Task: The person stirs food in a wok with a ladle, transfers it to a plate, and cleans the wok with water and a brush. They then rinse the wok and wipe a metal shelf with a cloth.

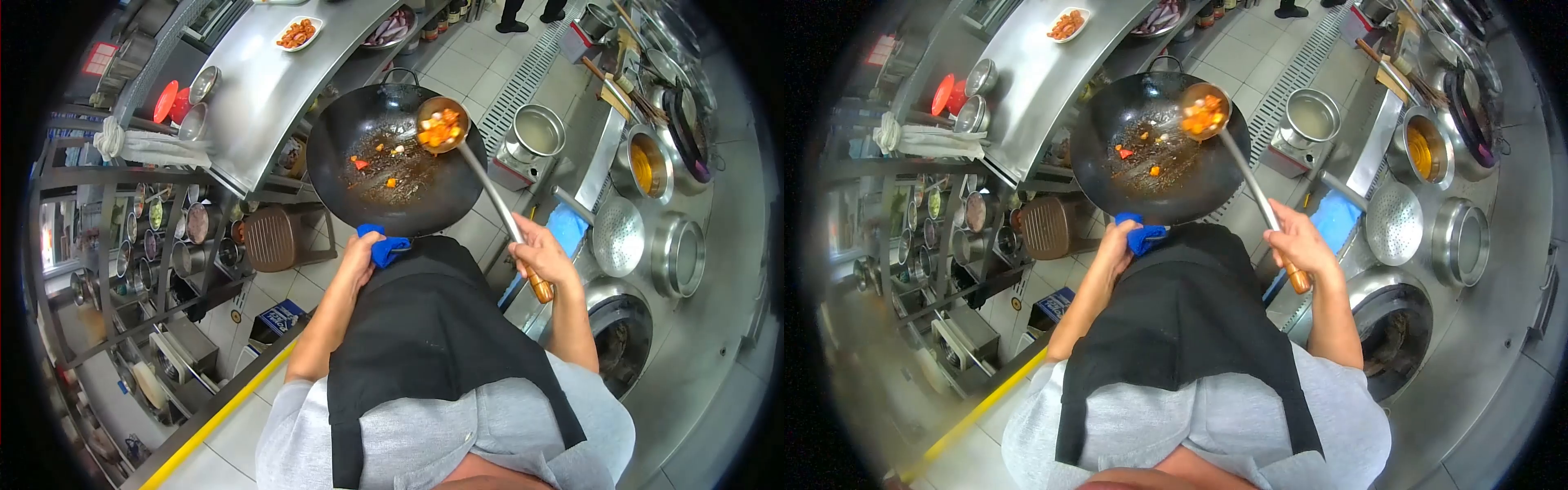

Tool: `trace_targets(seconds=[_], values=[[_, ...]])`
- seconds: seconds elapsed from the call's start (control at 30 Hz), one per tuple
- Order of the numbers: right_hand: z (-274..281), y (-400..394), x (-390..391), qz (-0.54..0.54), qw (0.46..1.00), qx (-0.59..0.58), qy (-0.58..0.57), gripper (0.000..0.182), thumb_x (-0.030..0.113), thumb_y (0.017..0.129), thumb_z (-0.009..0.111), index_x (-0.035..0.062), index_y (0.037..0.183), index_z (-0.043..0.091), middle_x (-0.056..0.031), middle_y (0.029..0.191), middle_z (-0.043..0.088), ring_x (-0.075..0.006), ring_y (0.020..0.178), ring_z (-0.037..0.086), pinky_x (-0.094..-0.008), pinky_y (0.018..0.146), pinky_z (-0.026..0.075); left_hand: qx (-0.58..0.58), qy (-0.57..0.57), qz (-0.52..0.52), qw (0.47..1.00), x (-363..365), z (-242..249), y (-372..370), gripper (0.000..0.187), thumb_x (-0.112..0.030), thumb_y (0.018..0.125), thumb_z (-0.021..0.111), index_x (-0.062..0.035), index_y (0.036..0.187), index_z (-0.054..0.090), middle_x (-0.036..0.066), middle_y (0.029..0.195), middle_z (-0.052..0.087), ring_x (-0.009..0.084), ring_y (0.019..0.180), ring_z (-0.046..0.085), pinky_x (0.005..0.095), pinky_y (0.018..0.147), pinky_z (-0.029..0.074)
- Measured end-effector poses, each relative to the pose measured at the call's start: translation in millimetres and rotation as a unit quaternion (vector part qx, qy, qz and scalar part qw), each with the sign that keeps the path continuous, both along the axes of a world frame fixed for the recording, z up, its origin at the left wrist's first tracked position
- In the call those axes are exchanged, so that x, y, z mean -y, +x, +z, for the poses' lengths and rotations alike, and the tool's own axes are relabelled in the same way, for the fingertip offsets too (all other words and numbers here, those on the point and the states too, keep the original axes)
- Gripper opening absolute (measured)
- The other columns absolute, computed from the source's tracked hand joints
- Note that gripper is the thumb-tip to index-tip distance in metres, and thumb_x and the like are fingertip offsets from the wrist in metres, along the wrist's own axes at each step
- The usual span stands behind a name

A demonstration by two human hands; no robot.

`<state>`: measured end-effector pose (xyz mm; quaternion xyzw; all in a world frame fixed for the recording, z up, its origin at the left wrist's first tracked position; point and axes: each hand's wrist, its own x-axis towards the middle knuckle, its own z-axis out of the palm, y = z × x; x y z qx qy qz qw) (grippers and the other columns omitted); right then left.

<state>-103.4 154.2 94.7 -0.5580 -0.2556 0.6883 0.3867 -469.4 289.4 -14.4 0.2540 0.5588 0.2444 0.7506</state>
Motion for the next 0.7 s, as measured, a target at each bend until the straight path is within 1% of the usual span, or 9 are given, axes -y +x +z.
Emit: trace_targets(seconds=[0.03,0.1,0.23,0.3,0.33,0.43,0.47,0.53,0.7], values=[[4.1,0.3,-6.6,0.022,0.994,0.109,0.007,0.071,0.001,0.092,0.059,-0.0015,0.158,0.035,-0.0046,0.077,0.061,-0.0108,0.048,0.055,-0.027,0.046,0.046,0.002,0.0,0.001,1.0,-2.1,7.0,4.0,0.022,-0.008,0.086,0.063,0.005,0.102,0.062,0.013,0.095,0.067,0.0239,0.081,0.07,0.0373,0.073,0.059],[10.4,-3.0,-19.1,0.071,0.956,0.284,0.015,0.073,0.005,0.09,0.059,-0.0043,0.157,0.035,-0.0074,0.075,0.062,-0.0126,0.05,0.057,-0.0309,0.05,0.049,-0.039,0.032,-0.003,0.999,-4.5,27.6,16.9,0.013,-0.012,0.084,0.066,-0.0002,0.088,0.065,0.006,0.079,0.064,0.015,0.068,0.062,0.0316,0.061,0.049],[-3.5,-17.4,-25.3,0.104,0.939,0.327,-0.009,0.074,0.007,0.088,0.06,-0.004,0.157,0.036,-0.0094,0.076,0.063,-0.013,0.051,0.059,-0.032,0.051,0.051,-0.07,0.081,0.008,0.994,-14.0,14.6,31.3,0.013,-0.013,0.083,0.066,0.0003,0.083,0.067,0.005,0.077,0.065,0.0148,0.067,0.06,0.0324,0.06,0.045],[-12.1,-21.6,-19.2,0.17,0.966,0.193,-0.018,0.072,0.008,0.091,0.06,-0.0021,0.158,0.035,-0.0072,0.076,0.063,-0.0126,0.051,0.058,-0.0305,0.05,0.051,-0.094,0.086,-0.009,0.992,-20.7,9.2,37.2,0.013,-0.013,0.083,0.066,0.0,0.081,0.067,0.005,0.075,0.064,0.015,0.066,0.059,0.0328,0.06,0.045],[-17.3,-24.2,-12.8,0.17,0.966,0.193,-0.018,0.072,0.008,0.091,0.06,-0.0021,0.158,0.035,-0.0072,0.076,0.063,-0.0126,0.051,0.058,-0.0305,0.05,0.051,-0.117,0.09,-0.025,0.989,-22.8,6.4,39.5,0.013,-0.013,0.083,0.066,-0.0002,0.079,0.066,0.004,0.073,0.064,0.0151,0.064,0.059,0.0332,0.059,0.045],[-28.9,-34.1,8.1,0.141,0.985,-0.092,-0.047,0.072,0.006,0.097,0.058,0.0047,0.162,0.029,-0.0017,0.077,0.057,-0.0096,0.051,0.056,-0.0245,0.045,0.047,-0.161,0.099,-0.052,0.981,-23.4,-10.0,35.9,0.014,-0.014,0.082,0.066,-0.0005,0.076,0.066,0.004,0.07,0.063,0.0156,0.062,0.058,0.0335,0.058,0.044],[-33.5,-36.0,8.4,0.14,0.984,-0.095,-0.049,0.072,0.006,0.097,0.058,0.0047,0.162,0.029,-0.0017,0.077,0.057,-0.0096,0.051,0.056,-0.0245,0.045,0.047,-0.164,0.097,-0.054,0.98,-23.0,-15.7,32.0,0.014,-0.014,0.082,0.066,-0.0005,0.076,0.066,0.004,0.07,0.063,0.0156,0.062,0.058,0.0335,0.058,0.044],[-42.9,-41.1,12.2,0.102,0.966,-0.222,-0.082,0.072,0.007,0.097,0.063,0.0026,0.161,0.03,-0.0021,0.076,0.055,-0.007,0.049,0.052,-0.0228,0.044,0.044,-0.186,0.083,-0.063,0.977,-18.2,-28.1,23.3,0.014,-0.015,0.083,0.067,-0.0013,0.077,0.066,0.004,0.069,0.063,0.016,0.062,0.058,0.0343,0.057,0.044],[-66.2,-43.5,6.6,0.072,0.938,-0.326,-0.09,0.075,0.009,0.097,0.062,0.0043,0.162,0.025,-0.0021,0.077,0.051,-0.0065,0.048,0.05,-0.0215,0.042,0.041,-0.151,0.026,-0.021,0.988,-10.4,-43.5,4.4,0.014,-0.014,0.084,0.067,-0.0008,0.086,0.067,0.006,0.075,0.065,0.0168,0.064,0.061,0.0333,0.057,0.046]])
